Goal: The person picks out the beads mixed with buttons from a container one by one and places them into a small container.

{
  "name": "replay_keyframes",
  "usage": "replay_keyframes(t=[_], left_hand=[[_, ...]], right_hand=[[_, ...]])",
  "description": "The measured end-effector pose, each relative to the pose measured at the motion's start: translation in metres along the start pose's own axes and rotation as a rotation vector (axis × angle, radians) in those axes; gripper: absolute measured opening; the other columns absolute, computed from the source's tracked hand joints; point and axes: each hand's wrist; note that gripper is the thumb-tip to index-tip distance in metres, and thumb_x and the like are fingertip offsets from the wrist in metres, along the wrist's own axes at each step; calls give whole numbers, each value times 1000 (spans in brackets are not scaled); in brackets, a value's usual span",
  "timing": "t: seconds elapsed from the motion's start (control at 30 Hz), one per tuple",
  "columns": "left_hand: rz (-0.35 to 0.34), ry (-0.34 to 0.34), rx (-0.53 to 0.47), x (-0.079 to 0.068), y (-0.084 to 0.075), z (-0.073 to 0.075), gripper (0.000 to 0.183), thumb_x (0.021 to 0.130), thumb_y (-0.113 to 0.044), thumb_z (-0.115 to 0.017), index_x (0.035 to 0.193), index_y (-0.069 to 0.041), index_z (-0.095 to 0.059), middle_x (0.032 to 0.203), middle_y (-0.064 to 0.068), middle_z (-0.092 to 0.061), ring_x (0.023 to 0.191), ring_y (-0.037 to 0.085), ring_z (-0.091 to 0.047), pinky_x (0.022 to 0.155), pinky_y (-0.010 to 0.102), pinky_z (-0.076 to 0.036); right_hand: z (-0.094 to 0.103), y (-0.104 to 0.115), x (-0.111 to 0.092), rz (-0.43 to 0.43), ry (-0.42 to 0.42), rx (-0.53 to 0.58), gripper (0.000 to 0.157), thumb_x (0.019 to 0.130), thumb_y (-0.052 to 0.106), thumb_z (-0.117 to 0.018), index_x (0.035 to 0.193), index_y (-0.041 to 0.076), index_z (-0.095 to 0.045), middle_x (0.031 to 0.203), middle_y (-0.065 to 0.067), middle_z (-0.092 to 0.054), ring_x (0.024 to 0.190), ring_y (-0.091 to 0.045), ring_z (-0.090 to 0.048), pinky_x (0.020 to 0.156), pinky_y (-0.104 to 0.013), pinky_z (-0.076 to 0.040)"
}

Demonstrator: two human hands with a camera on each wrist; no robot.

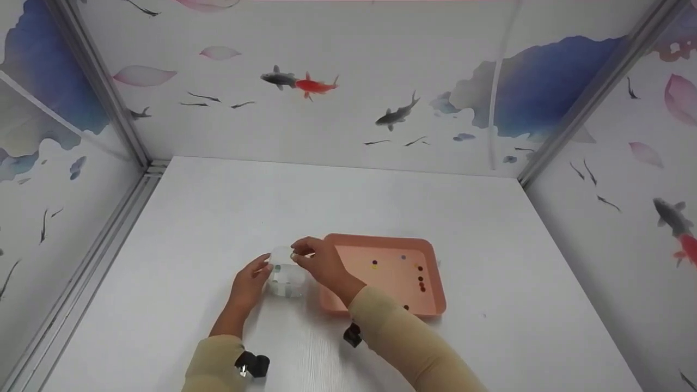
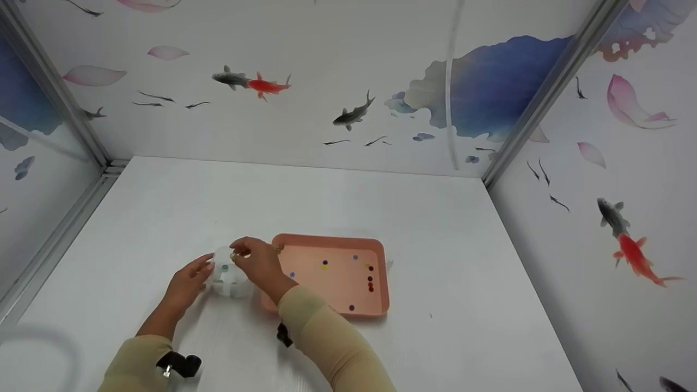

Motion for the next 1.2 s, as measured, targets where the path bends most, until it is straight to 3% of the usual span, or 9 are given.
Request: replay_keyframes(t=[0.23, 0.83, 1.03, 1.2], left_hand=[[-12, 2, -4, 0, 1, 0, 46, 102, -26, -48, 145, -10, -44, 141, 21, -48, 133, 39, -41, 106, 54, -37], [-7, 8, -7, 1, 1, 1, 46, 102, -26, -49, 145, -10, -44, 141, 21, -48, 133, 39, -41, 107, 54, -36], [-19, 9, -19, 2, 2, 1, 45, 102, -24, -49, 144, -9, -45, 140, 21, -49, 132, 39, -42, 106, 54, -37], [-6, 17, -31, 1, 2, 2, 46, 102, -27, -49, 145, -11, -44, 143, 19, -46, 134, 38, -40, 107, 53, -36]], right_hand=[[-5, -1, 1, 43, 11, -84, 18, 92, 12, -66, 109, 8, -69, 100, -1, -69, 99, -15, -64, 90, -36, -51], [-7, -2, 4, 116, 109, -355, 21, 93, 12, -64, 113, 11, -70, 113, -1, -69, 108, -14, -63, 98, -34, -47], [-9, -2, 5, 154, 115, -470, 22, 93, 13, -65, 114, 14, -71, 111, 2, -70, 109, -15, -62, 104, -52, -40], [-10, -5, 4, 177, 106, -536, 26, 91, 18, -68, 117, 17, -70, 117, 2, -68, 115, -18, -59, 103, -57, -39]])
Point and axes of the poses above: each hand's wrist, its own x-axis towards the middle knuckle, its own z-axis out of the back of the hand, y = z × x
